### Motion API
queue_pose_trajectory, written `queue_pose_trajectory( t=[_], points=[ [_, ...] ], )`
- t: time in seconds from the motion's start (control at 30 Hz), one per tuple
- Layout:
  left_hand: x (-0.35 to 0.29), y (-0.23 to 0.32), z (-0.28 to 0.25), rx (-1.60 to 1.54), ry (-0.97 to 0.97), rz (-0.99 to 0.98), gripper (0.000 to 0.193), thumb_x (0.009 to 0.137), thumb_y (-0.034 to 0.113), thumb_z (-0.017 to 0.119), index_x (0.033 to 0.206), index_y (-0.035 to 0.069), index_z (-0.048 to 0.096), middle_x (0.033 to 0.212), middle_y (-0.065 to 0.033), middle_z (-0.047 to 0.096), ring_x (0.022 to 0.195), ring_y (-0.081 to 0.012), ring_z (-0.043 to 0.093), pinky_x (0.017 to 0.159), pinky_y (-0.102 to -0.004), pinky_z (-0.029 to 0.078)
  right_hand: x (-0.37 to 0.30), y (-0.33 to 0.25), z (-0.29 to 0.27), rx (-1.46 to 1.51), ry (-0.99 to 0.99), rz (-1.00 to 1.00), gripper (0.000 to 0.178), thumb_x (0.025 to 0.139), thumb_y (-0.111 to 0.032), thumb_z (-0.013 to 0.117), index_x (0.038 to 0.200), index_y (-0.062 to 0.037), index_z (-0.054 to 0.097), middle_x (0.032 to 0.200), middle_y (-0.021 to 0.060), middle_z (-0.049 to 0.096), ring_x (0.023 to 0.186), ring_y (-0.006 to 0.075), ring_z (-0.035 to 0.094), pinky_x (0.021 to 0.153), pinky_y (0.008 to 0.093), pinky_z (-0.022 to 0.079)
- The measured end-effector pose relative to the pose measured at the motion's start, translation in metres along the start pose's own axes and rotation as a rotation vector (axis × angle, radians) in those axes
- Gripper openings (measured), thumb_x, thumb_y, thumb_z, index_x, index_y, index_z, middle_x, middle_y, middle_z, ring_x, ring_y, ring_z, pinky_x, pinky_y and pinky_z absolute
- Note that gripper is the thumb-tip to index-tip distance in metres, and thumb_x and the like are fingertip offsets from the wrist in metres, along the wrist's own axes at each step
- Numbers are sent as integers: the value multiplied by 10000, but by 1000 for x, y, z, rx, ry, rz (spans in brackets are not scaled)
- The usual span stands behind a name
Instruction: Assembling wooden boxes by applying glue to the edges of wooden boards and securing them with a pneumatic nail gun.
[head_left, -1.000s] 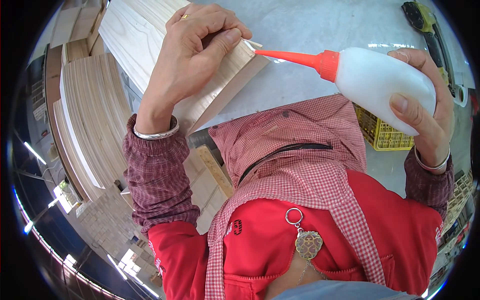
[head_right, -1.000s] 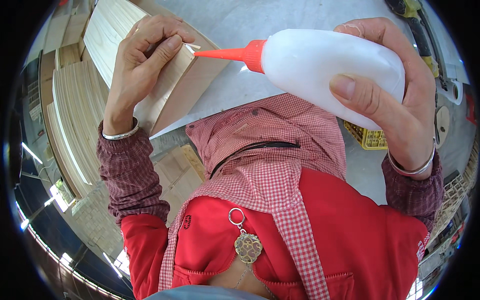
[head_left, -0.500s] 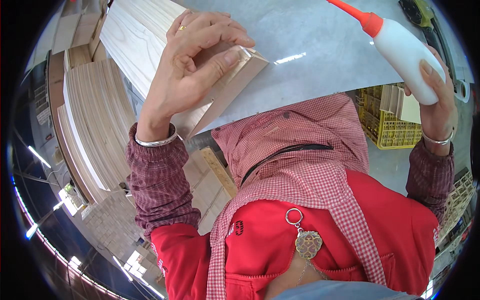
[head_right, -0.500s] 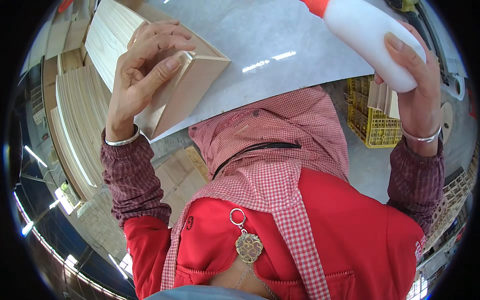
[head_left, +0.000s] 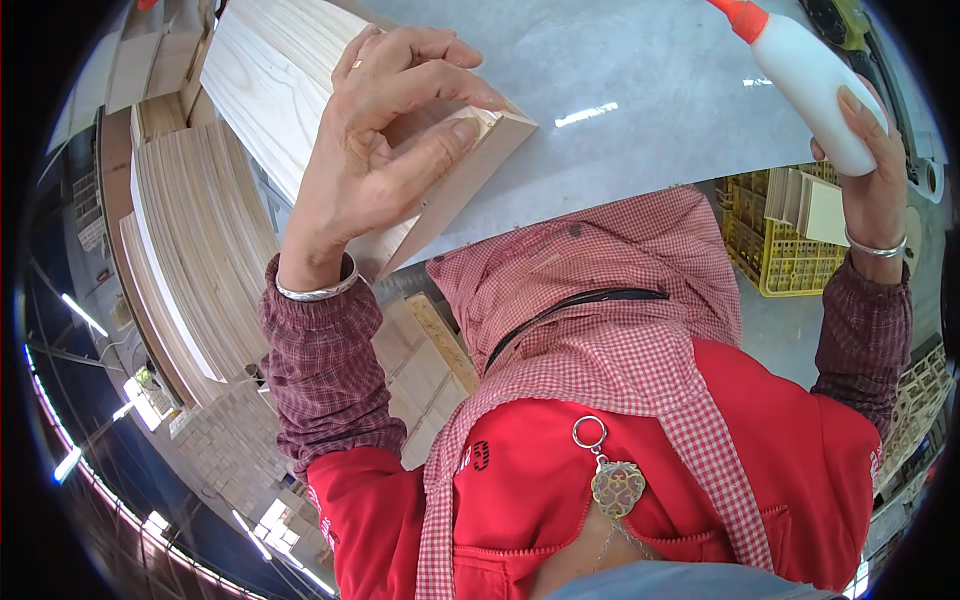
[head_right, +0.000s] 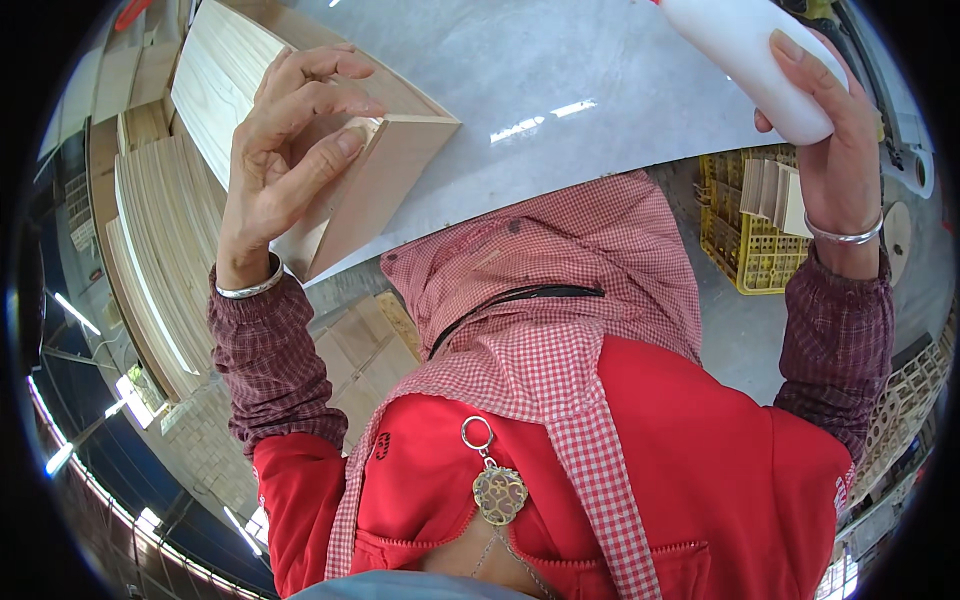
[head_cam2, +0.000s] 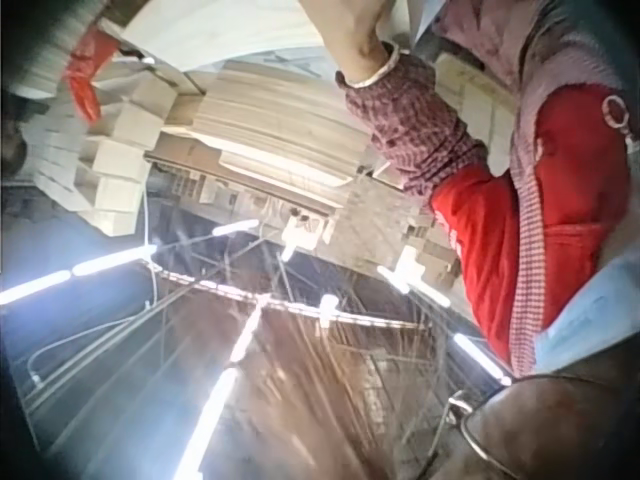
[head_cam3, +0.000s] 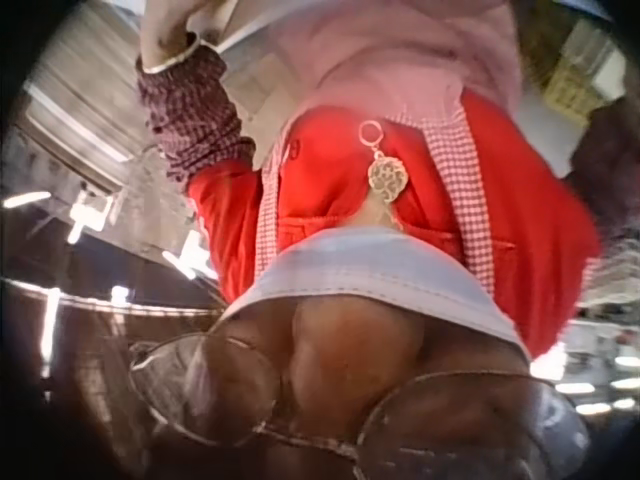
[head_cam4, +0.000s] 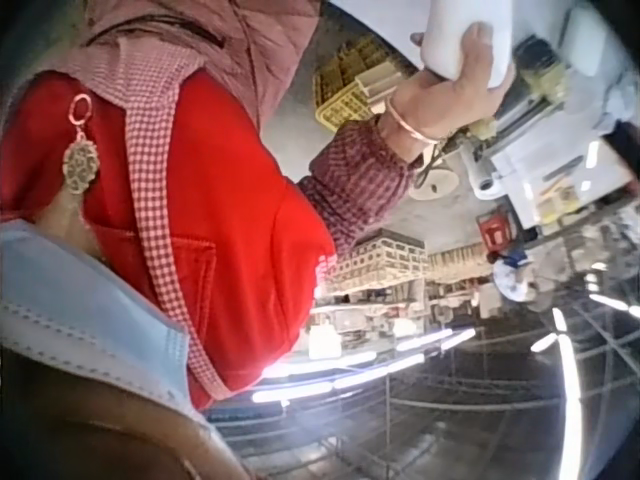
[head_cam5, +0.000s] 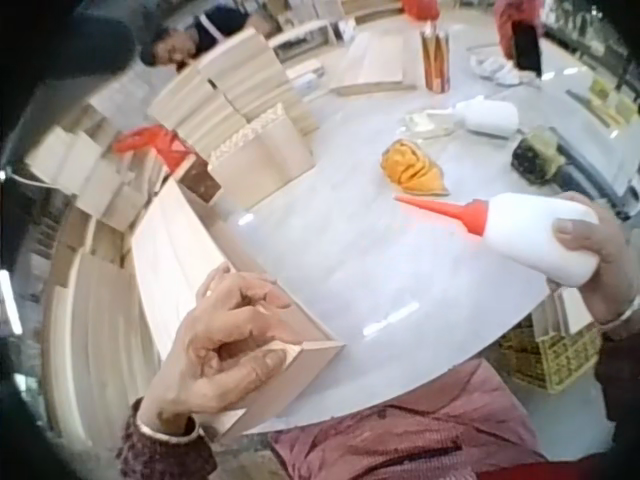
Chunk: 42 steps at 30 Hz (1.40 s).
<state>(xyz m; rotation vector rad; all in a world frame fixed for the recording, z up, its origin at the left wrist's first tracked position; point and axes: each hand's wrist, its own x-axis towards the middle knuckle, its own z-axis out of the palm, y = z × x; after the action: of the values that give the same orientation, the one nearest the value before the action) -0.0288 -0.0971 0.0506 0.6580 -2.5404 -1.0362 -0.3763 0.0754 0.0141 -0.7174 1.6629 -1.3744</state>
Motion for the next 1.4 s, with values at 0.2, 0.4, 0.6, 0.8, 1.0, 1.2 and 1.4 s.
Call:
queue_pose_trajectory(
  t=[0.2,0.4,0.6,0.8,1.0,1.2,1.4],
  points=[
    [-2,2,-5,61,-82,-32,163,751,136,650,893,110,725,1160,-76,559,1099,-222,457,942,-379,353,24,-3,18,110,250,-44,454,889,-256,586,1199,72,535,1183,187,517,966,224,533,708,297,495],
    [-5,3,-4,28,-43,-32,235,759,147,630,979,121,709,1136,-79,567,1082,-236,489,1000,-403,328,83,24,19,104,299,-81,518,882,-331,611,1193,77,537,1161,172,549,972,246,573,800,308,520],
    [-3,5,-10,-208,107,-152,306,770,239,631,1057,148,685,1091,-75,598,1039,-248,536,1048,-439,278,121,41,19,-211,352,-138,633,831,-444,658,1213,45,534,1144,161,574,962,227,587,807,275,500],
    [17,-9,-49,258,-97,-124,341,821,338,603,1101,152,665,1155,-81,600,1140,-261,524,1093,-475,228,128,41,18,-618,340,-231,689,784,-502,690,1237,-6,535,1146,152,592,991,216,589,816,268,481],
    [38,-27,-78,680,-418,-38,369,840,362,582,1112,121,647,1194,-43,601,1213,-263,496,1132,-460,172,136,64,2,-821,333,-559,539,816,-383,671,1210,-41,537,1022,145,588,855,248,574,728,291,489],
    [42,-23,-79,540,-429,-141,342,801,370,619,1015,107,664,1009,-66,636,1070,-256,549,1108,-493,199,108,53,16,-358,322,-358,530,808,-332,710,1224,-56,531,1113,143,590,958,235,579,836,295,474],
    [45,-11,-96,522,-512,-151,305,794,337,658,909,55,642,889,-38,602,900,-239,537,1022,-426,287,100,49,5,-290,263,-424,535,789,-301,736,1212,-47,528,1088,136,576,947,238,571,815,302,479]
  ],
)
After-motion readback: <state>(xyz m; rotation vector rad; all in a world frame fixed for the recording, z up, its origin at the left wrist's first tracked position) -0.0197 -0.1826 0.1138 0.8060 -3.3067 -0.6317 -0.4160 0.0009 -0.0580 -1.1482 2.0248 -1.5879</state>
